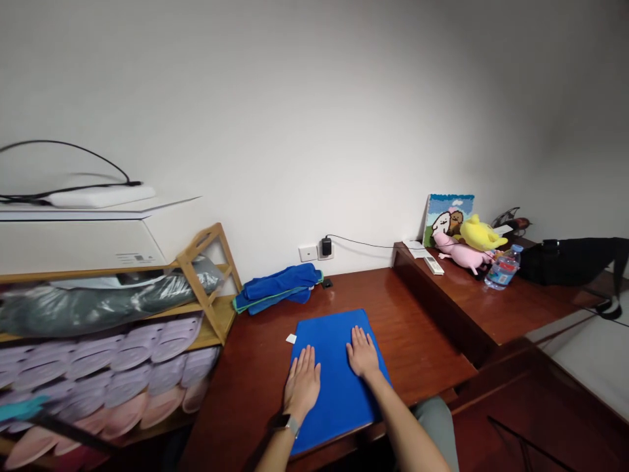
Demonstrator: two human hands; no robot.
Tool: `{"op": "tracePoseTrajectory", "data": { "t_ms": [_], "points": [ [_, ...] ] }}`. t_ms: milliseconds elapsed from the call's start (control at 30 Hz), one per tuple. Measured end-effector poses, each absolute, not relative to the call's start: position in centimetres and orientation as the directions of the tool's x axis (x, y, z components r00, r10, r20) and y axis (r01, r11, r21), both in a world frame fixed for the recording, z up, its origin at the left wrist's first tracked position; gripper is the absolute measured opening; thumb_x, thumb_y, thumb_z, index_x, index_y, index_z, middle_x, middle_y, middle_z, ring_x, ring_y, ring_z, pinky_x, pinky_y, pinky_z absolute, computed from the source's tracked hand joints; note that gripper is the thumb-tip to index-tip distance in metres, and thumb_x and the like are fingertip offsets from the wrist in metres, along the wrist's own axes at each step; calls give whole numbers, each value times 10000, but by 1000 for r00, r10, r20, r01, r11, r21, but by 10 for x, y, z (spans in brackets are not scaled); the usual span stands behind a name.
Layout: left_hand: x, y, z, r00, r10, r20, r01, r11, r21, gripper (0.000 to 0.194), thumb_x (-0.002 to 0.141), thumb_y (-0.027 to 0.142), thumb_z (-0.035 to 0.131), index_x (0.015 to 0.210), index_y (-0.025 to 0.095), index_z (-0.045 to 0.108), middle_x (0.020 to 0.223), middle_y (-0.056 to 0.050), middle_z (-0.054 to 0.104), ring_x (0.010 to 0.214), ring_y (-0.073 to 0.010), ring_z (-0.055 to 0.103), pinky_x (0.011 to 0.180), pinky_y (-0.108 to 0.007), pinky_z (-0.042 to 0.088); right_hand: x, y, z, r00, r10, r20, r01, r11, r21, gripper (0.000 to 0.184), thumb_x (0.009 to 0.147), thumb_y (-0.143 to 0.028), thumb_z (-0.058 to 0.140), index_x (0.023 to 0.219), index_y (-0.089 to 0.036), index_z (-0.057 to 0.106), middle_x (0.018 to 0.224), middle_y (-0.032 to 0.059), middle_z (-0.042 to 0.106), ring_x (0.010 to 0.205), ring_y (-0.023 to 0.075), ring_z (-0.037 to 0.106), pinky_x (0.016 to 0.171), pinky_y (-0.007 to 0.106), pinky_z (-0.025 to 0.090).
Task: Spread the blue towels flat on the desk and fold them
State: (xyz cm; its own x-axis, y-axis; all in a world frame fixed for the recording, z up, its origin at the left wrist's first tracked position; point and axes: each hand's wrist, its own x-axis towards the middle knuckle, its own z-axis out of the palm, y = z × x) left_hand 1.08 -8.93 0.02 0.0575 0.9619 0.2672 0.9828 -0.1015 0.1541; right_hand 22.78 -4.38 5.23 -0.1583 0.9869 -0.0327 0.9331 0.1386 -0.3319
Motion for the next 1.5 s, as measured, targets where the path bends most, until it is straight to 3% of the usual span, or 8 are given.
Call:
{"op": "tracePoseTrajectory", "data": {
  "t_ms": [167, 400, 633, 900, 1100, 1233, 1367, 1500],
  "points": [
    [-12, -98, -10, 10, 969, 245, 987, -49, 152, 654, 1075, 427, 219, 1628, 137, 413, 1708, -121, 408, 1592, -262, 390, 1319, -515, 319, 266, -34, 51, -62, 995, -83, 945, 32, -326, 694, 1106, -428, 188, 1709, -85, 223, 1777, 83, 166, 1662, 208, 125, 1346, 404, 70],
    [-34, -67, 16, 39, 937, 347, 984, -96, 150, 657, 1087, 411, 201, 1613, 96, 436, 1701, -128, 427, 1593, -245, 388, 1317, -460, 330, 284, -16, 56, 16, 999, 33, 859, 3, -512, 708, 1112, -409, 97, 1685, -47, 303, 1763, 97, 254, 1648, 200, 189, 1342, 366, 147],
    [27, -1, 36, 136, 960, 243, 976, -172, 134, 607, 1063, 338, 282, 1593, 122, 484, 1676, -121, 475, 1583, -249, 406, 1319, -452, 319, 190, 14, 73, -308, 947, 88, 834, 313, -454, 642, 1094, -370, 281, 1685, -130, 356, 1742, 95, 313, 1639, 216, 231, 1343, 404, 157],
    [3, 11, 18, 46, 977, 208, 985, -79, 151, 694, 1035, 431, 321, 1609, 56, 431, 1695, -177, 405, 1597, -298, 377, 1333, -520, 278, 208, 34, 45, -164, 986, 9, 917, 156, -366, 689, 1104, -430, 214, 1712, -107, 244, 1772, 95, 198, 1659, 219, 145, 1349, 436, 83],
    [-21, 5, 30, 6, 983, 185, 985, -38, 168, 648, 1025, 316, 287, 1605, 74, 445, 1692, -155, 421, 1586, -259, 397, 1326, -483, 304, 264, 38, 59, -10, 995, -100, 960, -18, -278, 681, 1106, -419, 175, 1718, -122, 209, 1779, 74, 181, 1661, 208, 135, 1342, 422, 88],
    [-22, -18, 33, 40, 958, 283, 982, -91, 168, 635, 1054, 345, 282, 1620, 95, 426, 1705, -140, 414, 1600, -247, 369, 1341, -472, 282, 276, 17, 62, 91, 995, -51, 949, -102, -298, 678, 1108, -393, 162, 1705, -80, 238, 1774, 92, 216, 1658, 243, 158, 1343, 434, 118],
    [0, -58, 13, 151, 857, 493, 959, -248, 136, 621, 1070, 342, 304, 1668, 177, 333, 1724, -93, 400, 1607, -239, 355, 1327, -482, 327, 253, -34, 44, -30, 983, 182, 918, 98, -384, 663, 1123, -421, 154, 1703, -132, 292, 1772, 55, 231, 1657, 231, 152, 1354, 424, 133],
    [37, -67, 11, 214, 904, 370, 958, -269, 104, 608, 1044, 242, 295, 1641, 181, 396, 1715, -97, 404, 1602, -249, 363, 1319, -482, 341, 204, -69, 41, -263, 927, 266, 821, 360, -442, 638, 1132, -432, 152, 1699, -196, 328, 1755, 29, 276, 1643, 219, 215, 1355, 435, 184]
  ]
}}
